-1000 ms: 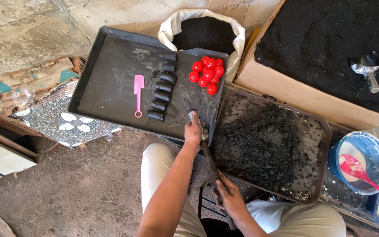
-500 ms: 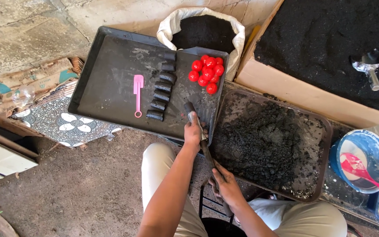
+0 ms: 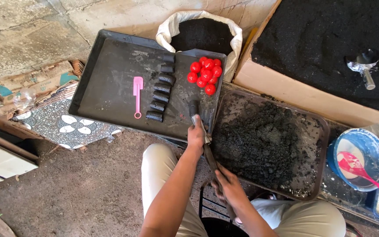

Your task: The person scoops black granular material into a cylindrical metal mold, packs it down, and uses a wooden stick to push the formed cylinder onto a tray. They repeat this process, arranging the black cylinders next to red spherical objects.

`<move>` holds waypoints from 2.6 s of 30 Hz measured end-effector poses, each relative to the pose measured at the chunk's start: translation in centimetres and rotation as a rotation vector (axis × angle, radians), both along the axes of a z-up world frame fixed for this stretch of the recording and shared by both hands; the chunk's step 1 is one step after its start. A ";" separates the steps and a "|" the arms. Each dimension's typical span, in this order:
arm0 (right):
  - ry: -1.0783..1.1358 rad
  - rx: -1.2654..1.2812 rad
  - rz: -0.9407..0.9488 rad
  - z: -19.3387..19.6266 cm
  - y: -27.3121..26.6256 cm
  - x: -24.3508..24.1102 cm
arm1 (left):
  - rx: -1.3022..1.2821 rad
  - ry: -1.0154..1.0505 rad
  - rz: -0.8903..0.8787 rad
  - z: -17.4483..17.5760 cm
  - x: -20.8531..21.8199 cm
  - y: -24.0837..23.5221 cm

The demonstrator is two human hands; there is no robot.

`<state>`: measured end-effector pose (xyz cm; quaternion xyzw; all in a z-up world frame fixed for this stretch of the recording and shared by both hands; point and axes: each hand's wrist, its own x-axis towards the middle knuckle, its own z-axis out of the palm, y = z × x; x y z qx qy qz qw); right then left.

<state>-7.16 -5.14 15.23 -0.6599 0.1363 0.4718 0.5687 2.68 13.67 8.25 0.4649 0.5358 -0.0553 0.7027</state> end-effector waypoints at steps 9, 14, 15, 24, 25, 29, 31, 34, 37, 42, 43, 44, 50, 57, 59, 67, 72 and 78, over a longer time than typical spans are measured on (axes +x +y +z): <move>0.082 0.079 -0.214 -1.0 -9.1 -5.1 | -0.151 -0.133 0.062 2.6 -0.2 -2.5; -0.107 -0.180 -0.045 -3.5 -15.7 -6.2 | -0.146 -0.092 0.057 3.2 0.5 -3.0; -0.251 -0.278 0.073 -3.9 -16.7 -6.5 | -0.139 -0.016 0.055 3.8 0.9 -2.8; -0.225 -0.271 -0.038 1.6 -11.4 -1.4 | -0.154 -0.051 -0.111 3.6 0.7 -4.0; -0.223 -0.268 -0.050 0.3 -10.3 -0.6 | -0.150 -0.050 -0.122 3.8 0.5 -4.1; -0.363 -0.249 -0.013 -1.0 -5.2 2.6 | 0.018 0.118 -0.236 2.9 -0.7 -4.3; -0.352 -0.258 -0.014 -1.5 -2.7 4.1 | 0.041 0.130 -0.227 1.0 -1.1 -3.6; -0.529 -0.175 -0.164 -3.6 0.4 4.9 | 0.102 0.000 -0.329 0.5 -2.5 -2.7; -0.527 -0.242 -0.142 -5.2 2.8 5.9 | 0.106 0.002 -0.277 3.9 -2.1 -2.7; -0.600 -0.394 -0.142 -10.9 4.4 6.6 | 0.176 0.036 -0.278 1.9 -2.5 -1.0; -0.599 -0.396 -0.139 -10.6 4.4 6.6 | 0.173 0.038 -0.276 1.9 -2.5 -0.9; -0.622 -0.442 -0.095 -10.4 4.4 6.6 | 0.166 0.027 -0.252 1.9 -2.5 -0.8; -0.642 -0.511 -0.043 -10.2 4.2 6.6 | 0.143 0.000 -0.227 2.6 -2.5 -2.1; -0.637 -0.374 -0.263 -11.3 1.3 6.4 | 0.141 -0.022 -0.258 10.2 -1.9 -5.6; -0.564 -0.139 -0.485 -8.3 -0.9 6.4 | 0.104 -0.041 -0.259 8.4 -2.2 -6.3; -0.796 -0.039 -0.104 -4.4 -9.2 8.0 | -0.178 -0.205 -0.201 2.2 -3.7 -10.0; -0.873 -0.263 -0.127 -4.7 -14.9 8.0 | 0.571 -0.100 -0.602 3.1 -6.3 -9.4; -0.843 -0.376 -0.034 -6.3 -15.5 6.2 | 1.142 -0.270 -0.887 0.7 -8.0 -7.0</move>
